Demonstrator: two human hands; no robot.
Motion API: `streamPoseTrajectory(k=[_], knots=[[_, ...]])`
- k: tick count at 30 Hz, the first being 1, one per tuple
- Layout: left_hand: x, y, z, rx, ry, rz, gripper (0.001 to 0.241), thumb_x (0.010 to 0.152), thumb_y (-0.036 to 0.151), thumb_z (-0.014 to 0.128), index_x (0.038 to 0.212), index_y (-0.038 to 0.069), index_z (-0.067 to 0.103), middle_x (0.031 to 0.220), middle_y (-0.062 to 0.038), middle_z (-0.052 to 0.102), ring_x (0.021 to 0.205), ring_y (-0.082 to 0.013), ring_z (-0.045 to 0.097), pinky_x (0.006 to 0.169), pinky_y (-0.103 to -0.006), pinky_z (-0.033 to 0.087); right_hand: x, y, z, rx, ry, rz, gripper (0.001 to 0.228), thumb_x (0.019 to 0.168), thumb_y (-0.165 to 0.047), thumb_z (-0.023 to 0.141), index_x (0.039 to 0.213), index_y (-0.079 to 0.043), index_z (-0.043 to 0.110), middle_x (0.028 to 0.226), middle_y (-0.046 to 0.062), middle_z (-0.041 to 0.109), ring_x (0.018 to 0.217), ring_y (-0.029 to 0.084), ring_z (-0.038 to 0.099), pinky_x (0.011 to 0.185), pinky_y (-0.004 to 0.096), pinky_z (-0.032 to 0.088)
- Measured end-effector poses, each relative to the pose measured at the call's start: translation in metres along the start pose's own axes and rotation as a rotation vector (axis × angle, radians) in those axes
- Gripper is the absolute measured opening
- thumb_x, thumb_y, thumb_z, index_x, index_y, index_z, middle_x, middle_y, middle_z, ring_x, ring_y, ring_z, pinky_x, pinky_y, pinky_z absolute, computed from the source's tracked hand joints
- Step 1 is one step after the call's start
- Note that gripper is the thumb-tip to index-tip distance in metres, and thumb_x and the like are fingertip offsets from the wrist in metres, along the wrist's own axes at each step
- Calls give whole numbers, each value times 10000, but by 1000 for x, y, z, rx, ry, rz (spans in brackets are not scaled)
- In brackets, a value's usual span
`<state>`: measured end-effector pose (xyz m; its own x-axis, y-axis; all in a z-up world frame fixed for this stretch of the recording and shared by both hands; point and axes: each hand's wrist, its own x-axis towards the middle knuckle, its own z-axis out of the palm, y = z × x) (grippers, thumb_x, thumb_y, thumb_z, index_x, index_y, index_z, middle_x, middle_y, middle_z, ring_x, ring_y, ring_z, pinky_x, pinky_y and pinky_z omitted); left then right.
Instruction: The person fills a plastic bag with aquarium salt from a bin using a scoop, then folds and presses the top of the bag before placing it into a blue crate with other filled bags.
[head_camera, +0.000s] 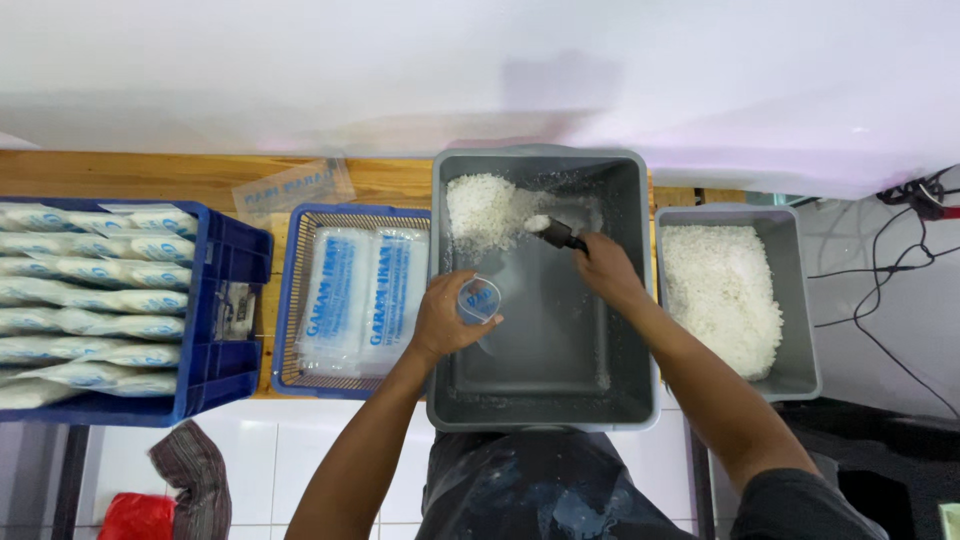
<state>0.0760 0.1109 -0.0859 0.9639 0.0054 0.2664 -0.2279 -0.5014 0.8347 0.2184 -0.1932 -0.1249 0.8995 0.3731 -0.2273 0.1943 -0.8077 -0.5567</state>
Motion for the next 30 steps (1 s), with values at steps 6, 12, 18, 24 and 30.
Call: streamPoseTrajectory(k=[6,12,18,24,30], knots=[[2,6,-4,-8,-63,-27,746,592,438,926,1182,61,669,902,-143,750,889,-384,742,996,-541,505,-55,-70,-96,45,-87,-144,352,983,-175,603,1236,56,679,1045,311,708,985,539,691,811,608,566],[0,7,-2,6,-119,-8,759,603,401,925,1229,90,628,1017,-154,752,982,-393,741,1016,-544,505,-72,-159,-147,-204,-162,-335,289,914,-167,650,1100,32,747,977,252,750,905,445,747,746,521,600],[-3,7,2,-3,-125,-43,784,628,400,917,1268,79,596,1110,-171,729,1065,-399,720,1053,-555,491,-60,-196,-92,-715,-160,-557,221,888,-283,656,979,-124,780,886,77,740,791,214,720,645,334,593],[-9,-6,10,-28,-52,7,762,638,385,925,1271,105,605,1141,-124,732,1102,-360,713,1040,-510,500,-78,-214,-70,-901,67,-851,93,870,-166,713,909,-103,769,855,79,706,690,199,646,537,322,489],[-8,32,-3,-70,5,73,728,664,296,929,1279,66,614,1168,-147,721,1136,-371,693,1066,-527,467,-97,-210,-85,-852,131,-865,85,907,-192,692,909,-130,751,881,51,708,727,186,647,554,309,476]])
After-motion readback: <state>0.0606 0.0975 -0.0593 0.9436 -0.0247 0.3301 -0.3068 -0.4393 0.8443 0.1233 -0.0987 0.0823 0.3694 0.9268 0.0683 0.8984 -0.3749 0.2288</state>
